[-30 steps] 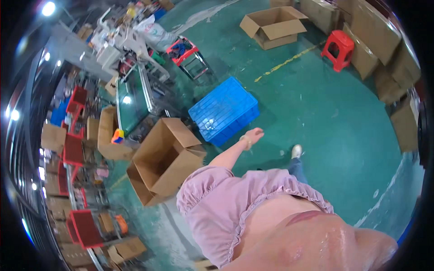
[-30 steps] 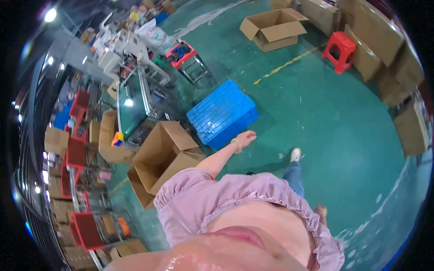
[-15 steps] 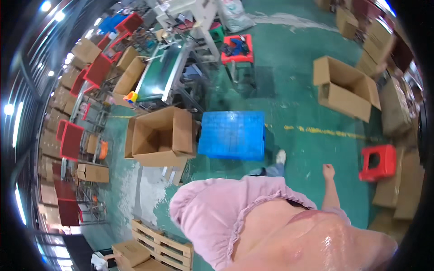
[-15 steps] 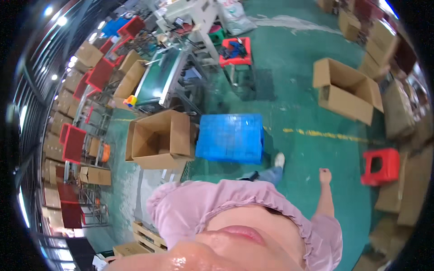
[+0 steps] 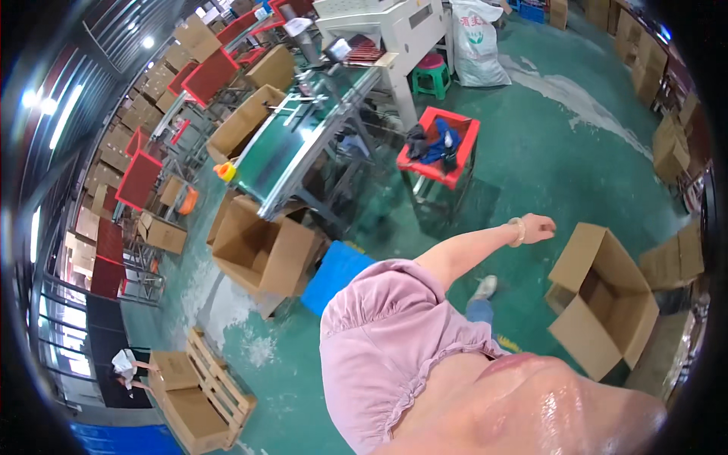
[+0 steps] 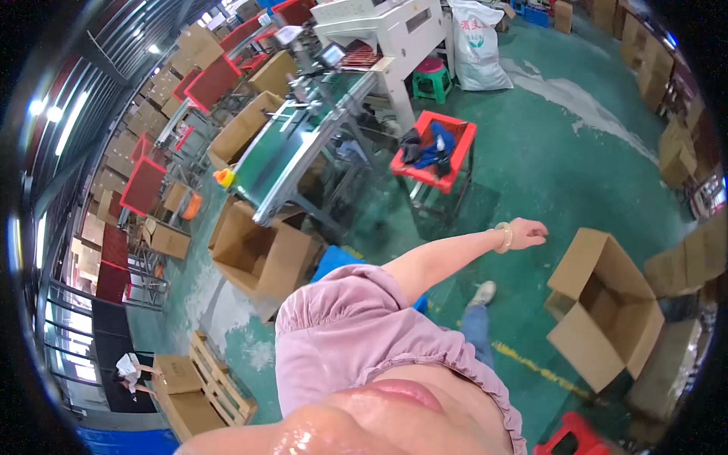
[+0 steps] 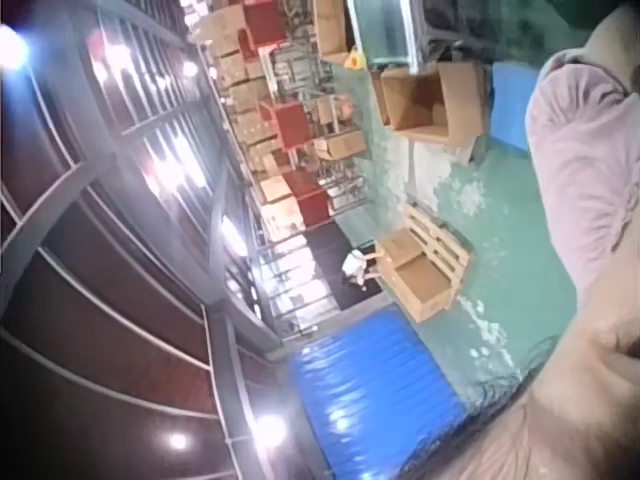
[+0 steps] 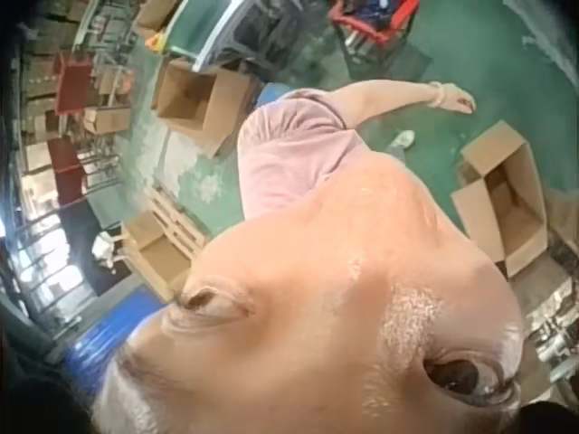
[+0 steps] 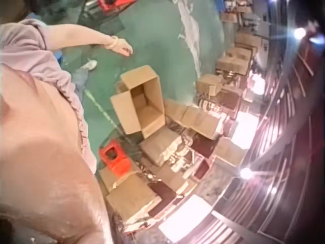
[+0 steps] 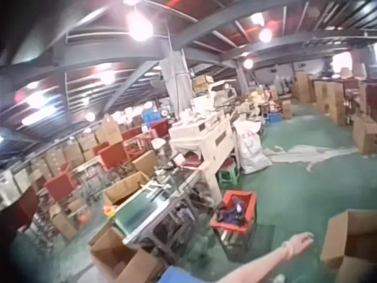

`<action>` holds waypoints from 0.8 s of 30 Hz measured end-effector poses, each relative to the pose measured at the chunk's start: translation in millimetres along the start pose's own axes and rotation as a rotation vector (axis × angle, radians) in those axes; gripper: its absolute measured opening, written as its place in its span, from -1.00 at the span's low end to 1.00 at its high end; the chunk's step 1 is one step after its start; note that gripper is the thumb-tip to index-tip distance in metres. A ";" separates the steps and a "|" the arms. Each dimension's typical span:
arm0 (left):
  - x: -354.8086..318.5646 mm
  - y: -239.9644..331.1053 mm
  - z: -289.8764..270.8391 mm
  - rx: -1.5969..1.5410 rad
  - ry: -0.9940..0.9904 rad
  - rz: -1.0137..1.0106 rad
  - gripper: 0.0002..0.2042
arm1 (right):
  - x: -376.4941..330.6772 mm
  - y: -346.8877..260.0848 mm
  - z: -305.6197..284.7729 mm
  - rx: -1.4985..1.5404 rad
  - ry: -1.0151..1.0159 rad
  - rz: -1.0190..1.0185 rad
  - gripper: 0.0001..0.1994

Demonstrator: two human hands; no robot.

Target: The person closes and seals a cardboard box of packaged items, carries it to a wooden pallet, and places it down. The person then walks to a packaging machine and stacks wrapped containers into a cardboard box by hand.

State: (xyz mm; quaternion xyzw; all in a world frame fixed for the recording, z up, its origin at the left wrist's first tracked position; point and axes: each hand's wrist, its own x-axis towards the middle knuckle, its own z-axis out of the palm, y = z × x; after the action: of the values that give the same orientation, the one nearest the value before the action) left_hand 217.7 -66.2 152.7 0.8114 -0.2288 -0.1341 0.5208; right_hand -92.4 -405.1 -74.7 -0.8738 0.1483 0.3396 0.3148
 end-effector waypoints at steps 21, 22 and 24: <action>313.8 -319.6 -223.9 0.220 0.043 -1.104 -0.72 | 593.7 -340.6 -445.0 0.716 -0.143 0.073 -0.83; 374.1 -322.5 -250.5 0.219 0.107 -1.022 -0.72 | 602.0 -344.2 -433.1 0.532 -0.185 0.054 -0.82; 516.2 -328.4 -310.5 0.175 0.289 -0.843 -0.71 | 650.9 -370.8 -441.5 0.248 -0.202 0.013 -0.81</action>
State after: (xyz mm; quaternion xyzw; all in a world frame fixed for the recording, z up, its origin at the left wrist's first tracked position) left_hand 879.0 29.2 -3.4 0.8852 0.1861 -0.1996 0.3768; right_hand 775.9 -440.9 -102.9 -0.7887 0.1626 0.4068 0.4314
